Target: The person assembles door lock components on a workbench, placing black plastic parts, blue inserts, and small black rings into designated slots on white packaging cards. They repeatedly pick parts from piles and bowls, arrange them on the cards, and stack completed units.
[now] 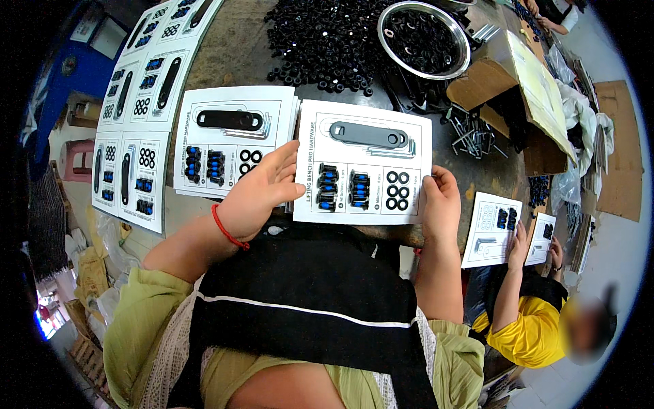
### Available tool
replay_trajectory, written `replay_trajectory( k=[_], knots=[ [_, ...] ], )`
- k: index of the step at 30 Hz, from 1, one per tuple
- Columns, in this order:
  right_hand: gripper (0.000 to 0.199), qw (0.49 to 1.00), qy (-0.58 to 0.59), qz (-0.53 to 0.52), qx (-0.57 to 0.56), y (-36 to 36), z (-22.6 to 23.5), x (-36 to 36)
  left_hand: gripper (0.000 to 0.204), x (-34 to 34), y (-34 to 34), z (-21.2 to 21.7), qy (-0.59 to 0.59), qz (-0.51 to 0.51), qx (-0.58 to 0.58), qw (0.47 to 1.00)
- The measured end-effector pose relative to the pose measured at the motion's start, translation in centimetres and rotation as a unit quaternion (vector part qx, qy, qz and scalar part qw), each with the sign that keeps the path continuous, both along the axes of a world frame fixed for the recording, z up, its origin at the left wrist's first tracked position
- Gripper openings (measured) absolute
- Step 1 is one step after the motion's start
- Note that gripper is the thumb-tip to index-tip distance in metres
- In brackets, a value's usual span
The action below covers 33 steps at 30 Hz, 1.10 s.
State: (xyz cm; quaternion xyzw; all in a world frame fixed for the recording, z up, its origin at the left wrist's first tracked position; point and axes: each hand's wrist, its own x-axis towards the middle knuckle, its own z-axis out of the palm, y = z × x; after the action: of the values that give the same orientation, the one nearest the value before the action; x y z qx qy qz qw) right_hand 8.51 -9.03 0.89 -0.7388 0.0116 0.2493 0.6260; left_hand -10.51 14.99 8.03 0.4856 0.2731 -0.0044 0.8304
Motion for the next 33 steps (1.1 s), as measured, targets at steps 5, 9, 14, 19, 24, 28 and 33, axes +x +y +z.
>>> replay_trajectory(
  k=[5, 9, 14, 19, 24, 28, 33],
  knots=[
    [0.024, 1.0, 0.003, -0.008, 0.004, 0.2, -0.2, -0.4, 0.079, 0.0, -0.1, 1.4, 0.046, -0.06, 0.04, 0.996],
    [0.024, 1.0, 0.0, -0.002, 0.015, 0.0, -1.1, -0.1, 0.08, -0.2, -0.4, -0.3, 0.025, -0.088, 0.116, 0.989],
    [0.022, 1.0, -0.008, 0.0, 0.026, 0.0, -1.3, -0.4, 0.077, -0.3, -0.8, -0.5, 0.021, -0.082, 0.146, 0.986],
    [0.022, 0.999, -0.046, 0.005, -0.009, 0.6, -0.7, -0.8, 0.077, -0.1, -1.0, -0.4, 0.031, -0.084, 0.177, 0.98],
    [0.022, 0.995, -0.079, 0.023, -0.058, 0.8, -0.5, -0.8, 0.077, 0.2, -1.3, -1.0, 0.028, -0.039, 0.113, 0.992],
    [0.023, 0.993, -0.09, 0.02, -0.07, 0.7, -0.7, -0.7, 0.078, 0.3, -1.6, -0.9, 0.027, -0.016, 0.07, 0.997],
    [0.023, 0.994, -0.094, 0.021, -0.06, 0.6, -0.9, -0.7, 0.078, 0.2, -1.7, -0.5, 0.033, -0.019, 0.091, 0.995]
  ],
)
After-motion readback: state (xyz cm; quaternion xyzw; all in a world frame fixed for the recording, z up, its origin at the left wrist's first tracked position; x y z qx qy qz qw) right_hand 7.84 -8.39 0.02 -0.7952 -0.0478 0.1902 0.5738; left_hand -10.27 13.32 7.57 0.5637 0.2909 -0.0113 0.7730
